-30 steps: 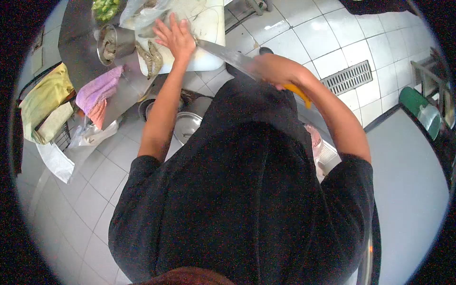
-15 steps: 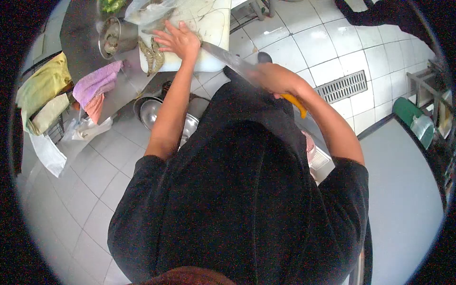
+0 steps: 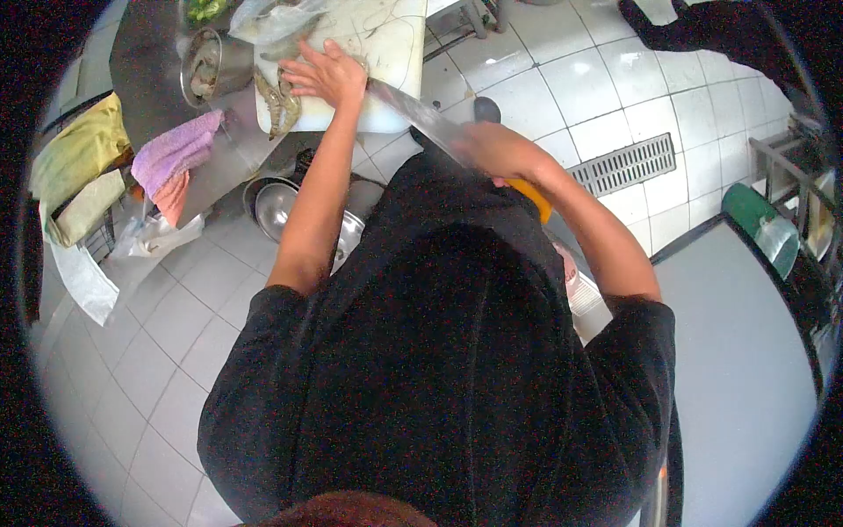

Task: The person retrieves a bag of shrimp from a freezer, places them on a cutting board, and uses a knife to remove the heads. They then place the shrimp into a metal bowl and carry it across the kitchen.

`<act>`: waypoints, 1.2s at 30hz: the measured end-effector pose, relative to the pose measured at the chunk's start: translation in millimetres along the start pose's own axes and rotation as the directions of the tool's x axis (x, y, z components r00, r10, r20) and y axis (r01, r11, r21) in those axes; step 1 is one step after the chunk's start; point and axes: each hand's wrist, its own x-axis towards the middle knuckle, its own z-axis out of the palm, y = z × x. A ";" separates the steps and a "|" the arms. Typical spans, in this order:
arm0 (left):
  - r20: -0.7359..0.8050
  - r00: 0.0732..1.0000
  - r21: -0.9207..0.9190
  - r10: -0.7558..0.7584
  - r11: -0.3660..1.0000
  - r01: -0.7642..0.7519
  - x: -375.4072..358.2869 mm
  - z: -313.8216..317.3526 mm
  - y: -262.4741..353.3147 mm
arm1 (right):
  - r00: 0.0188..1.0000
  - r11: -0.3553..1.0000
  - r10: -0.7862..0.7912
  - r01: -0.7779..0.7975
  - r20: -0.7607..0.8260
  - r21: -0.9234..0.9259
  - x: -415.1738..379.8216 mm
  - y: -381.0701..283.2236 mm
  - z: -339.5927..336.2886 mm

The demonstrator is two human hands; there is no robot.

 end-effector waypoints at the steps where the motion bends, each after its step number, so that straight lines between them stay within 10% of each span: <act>1: -0.003 1.000 -0.014 -0.008 1.000 0.008 3.3 0.2 1.1 | 1.000 1.000 0.027 -0.027 0.007 0.013 -0.9 -0.9 -1.5; 20: -0.171 0.984 -0.081 0.052 0.994 -0.067 -11.2 -33.4 1.5 | 0.963 0.979 0.137 -0.167 -0.232 -0.114 -88.5 -7.6 -42.5; 22: 0.031 0.999 -0.106 0.013 0.994 -0.010 -20.8 -52.4 11.7 | 0.936 0.976 0.007 -0.084 -0.352 -0.202 -88.8 -1.4 -49.0; 33: 0.131 0.984 -0.315 -0.119 0.936 0.155 -12.3 -63.1 0.1 | 0.784 0.811 -0.367 0.005 -0.501 -0.586 -27.5 -48.1 -39.8; 36: 0.354 0.894 -0.490 -0.274 0.760 0.426 -10.8 -80.3 -11.9 | 0.782 0.807 -0.369 0.001 -0.502 -0.591 -18.0 -52.2 -37.1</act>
